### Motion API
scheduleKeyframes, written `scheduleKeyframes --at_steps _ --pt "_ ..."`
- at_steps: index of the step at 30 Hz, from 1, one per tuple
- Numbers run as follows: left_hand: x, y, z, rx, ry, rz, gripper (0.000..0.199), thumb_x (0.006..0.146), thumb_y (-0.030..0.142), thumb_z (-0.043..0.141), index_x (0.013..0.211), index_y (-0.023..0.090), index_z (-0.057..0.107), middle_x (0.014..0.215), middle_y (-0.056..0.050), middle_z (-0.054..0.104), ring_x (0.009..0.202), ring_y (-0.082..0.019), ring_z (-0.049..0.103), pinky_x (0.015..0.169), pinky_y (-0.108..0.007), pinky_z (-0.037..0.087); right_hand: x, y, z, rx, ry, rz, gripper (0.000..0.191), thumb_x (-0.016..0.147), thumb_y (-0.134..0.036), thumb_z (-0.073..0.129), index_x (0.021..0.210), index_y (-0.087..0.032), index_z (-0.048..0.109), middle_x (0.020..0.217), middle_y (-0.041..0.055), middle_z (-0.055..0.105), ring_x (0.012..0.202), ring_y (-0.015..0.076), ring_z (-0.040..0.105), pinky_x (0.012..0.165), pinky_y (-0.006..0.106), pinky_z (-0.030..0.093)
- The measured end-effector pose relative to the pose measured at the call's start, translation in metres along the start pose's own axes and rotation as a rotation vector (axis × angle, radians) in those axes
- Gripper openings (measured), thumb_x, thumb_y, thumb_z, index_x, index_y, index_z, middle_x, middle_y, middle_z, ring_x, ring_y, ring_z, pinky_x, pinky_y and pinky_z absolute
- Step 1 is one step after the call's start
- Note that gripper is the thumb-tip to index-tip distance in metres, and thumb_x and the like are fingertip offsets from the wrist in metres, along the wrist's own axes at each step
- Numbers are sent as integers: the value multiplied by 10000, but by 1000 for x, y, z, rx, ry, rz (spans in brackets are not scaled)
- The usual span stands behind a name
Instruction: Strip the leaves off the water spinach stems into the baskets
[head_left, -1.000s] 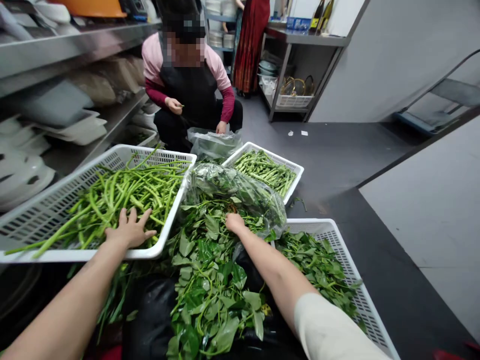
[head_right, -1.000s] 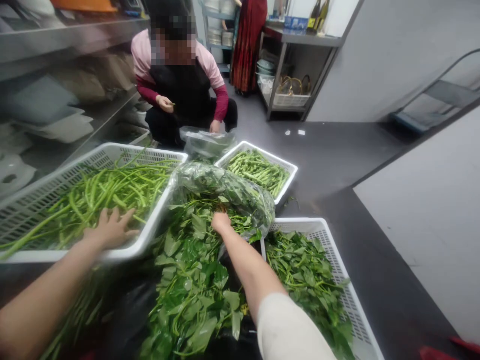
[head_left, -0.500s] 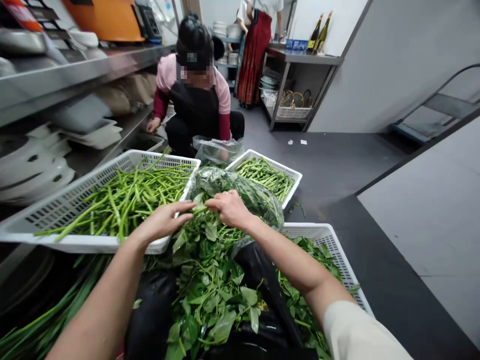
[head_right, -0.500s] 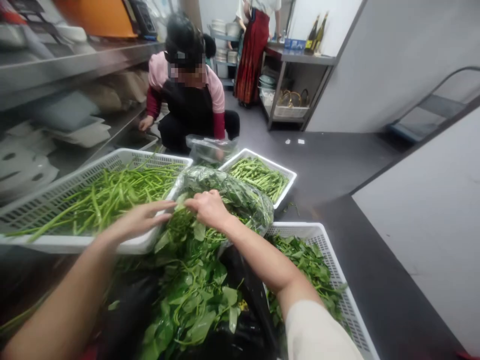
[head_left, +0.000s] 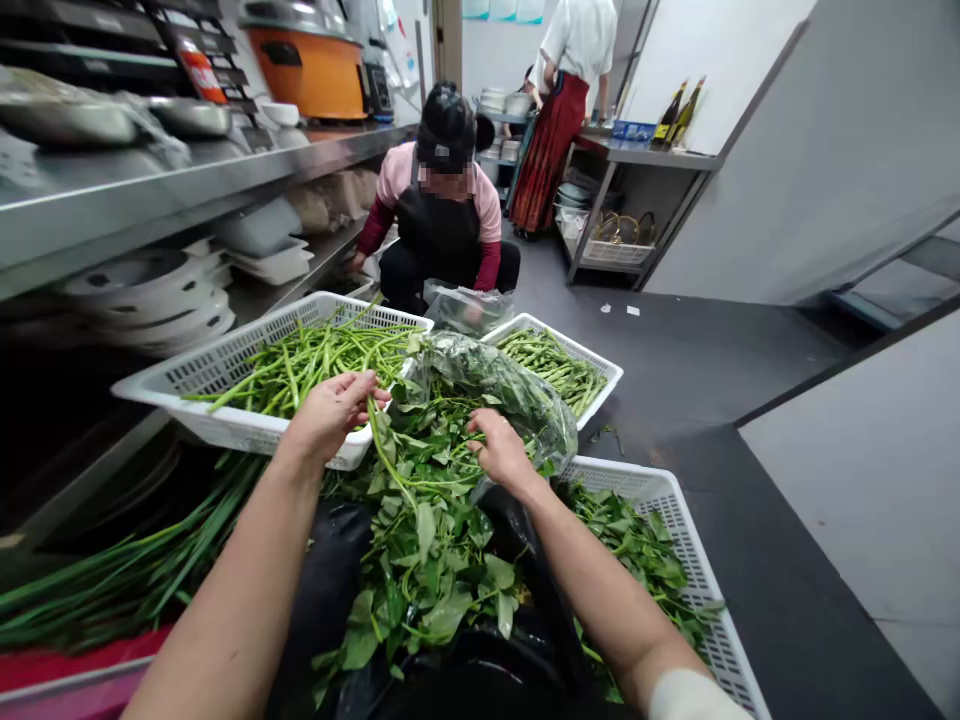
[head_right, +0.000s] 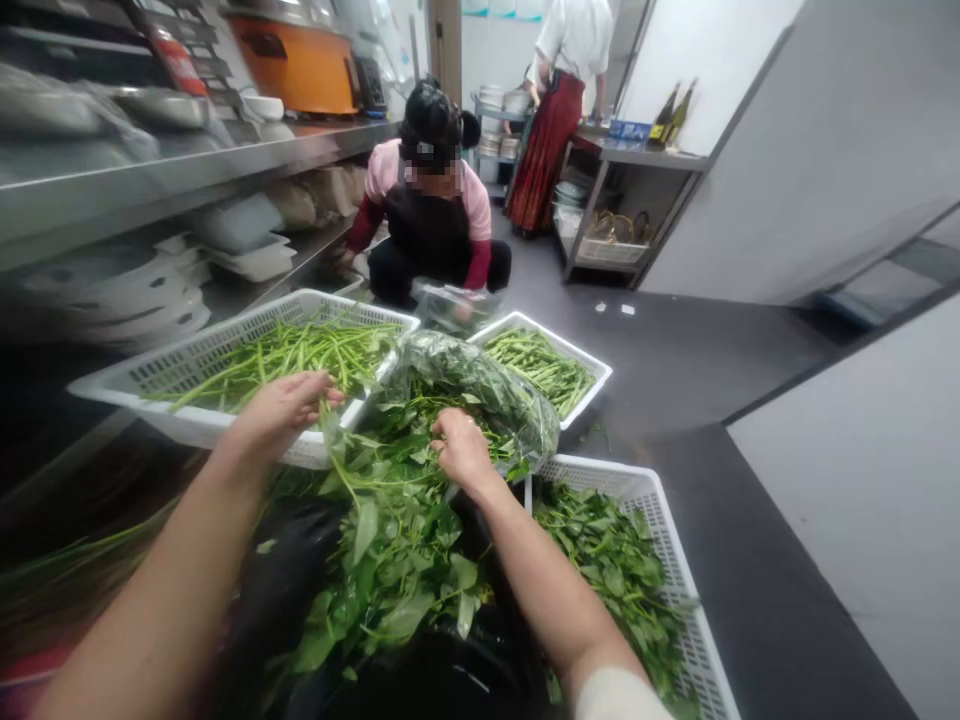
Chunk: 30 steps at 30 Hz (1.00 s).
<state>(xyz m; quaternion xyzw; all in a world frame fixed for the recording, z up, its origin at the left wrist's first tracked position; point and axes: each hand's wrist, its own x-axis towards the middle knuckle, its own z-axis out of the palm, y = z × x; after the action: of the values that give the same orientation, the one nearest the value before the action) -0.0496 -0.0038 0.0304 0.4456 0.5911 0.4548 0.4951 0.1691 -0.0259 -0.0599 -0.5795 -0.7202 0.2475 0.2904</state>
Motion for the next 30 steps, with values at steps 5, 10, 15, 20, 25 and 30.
scheduleKeyframes --at_steps 5,10,15,20,25,30 --pt "-6 -13 11 -118 -20 -61 341 580 430 728 658 146 556 607 4 620 480 -54 494 418 -141 336 -27 -39 -29 395 -73 -276 192 807 -148 458 800 -178 648 850 35 647 800 141 584 741 247 439" --pt "-12 -20 24 -177 -34 -81 357 590 434 747 666 155 537 619 5 639 518 -64 548 434 -132 372 -36 -63 -15 315 -246 -238 145 782 -235 542 681 -162 616 675 -10 581 660 115 504 632 224 365" --pt "-20 -27 25 -240 -3 -85 374 594 464 734 698 160 543 655 -7 671 547 -80 580 460 -147 410 -37 -53 8 607 -275 -34 242 782 -278 481 604 -149 583 551 -33 519 530 82 421 527 204 310" --pt "-42 -44 42 -198 102 15 386 565 477 734 728 154 601 756 -50 711 683 -146 630 558 -213 469 -24 -28 34 976 -92 496 195 674 -283 554 539 -161 487 436 -59 422 409 56 309 421 192 213" --pt "-54 -62 57 -192 173 77 378 577 470 705 745 143 620 769 -62 703 688 -157 611 572 -235 460 -23 -4 46 1091 -56 648 274 659 -421 591 640 -185 454 465 -89 368 389 48 269 397 178 215" --pt "-44 -60 42 -248 307 83 374 550 482 706 677 166 551 664 -23 669 591 -131 576 496 -215 428 -36 6 25 917 179 426 342 648 -487 641 716 -186 496 509 -86 365 438 61 299 423 187 244"
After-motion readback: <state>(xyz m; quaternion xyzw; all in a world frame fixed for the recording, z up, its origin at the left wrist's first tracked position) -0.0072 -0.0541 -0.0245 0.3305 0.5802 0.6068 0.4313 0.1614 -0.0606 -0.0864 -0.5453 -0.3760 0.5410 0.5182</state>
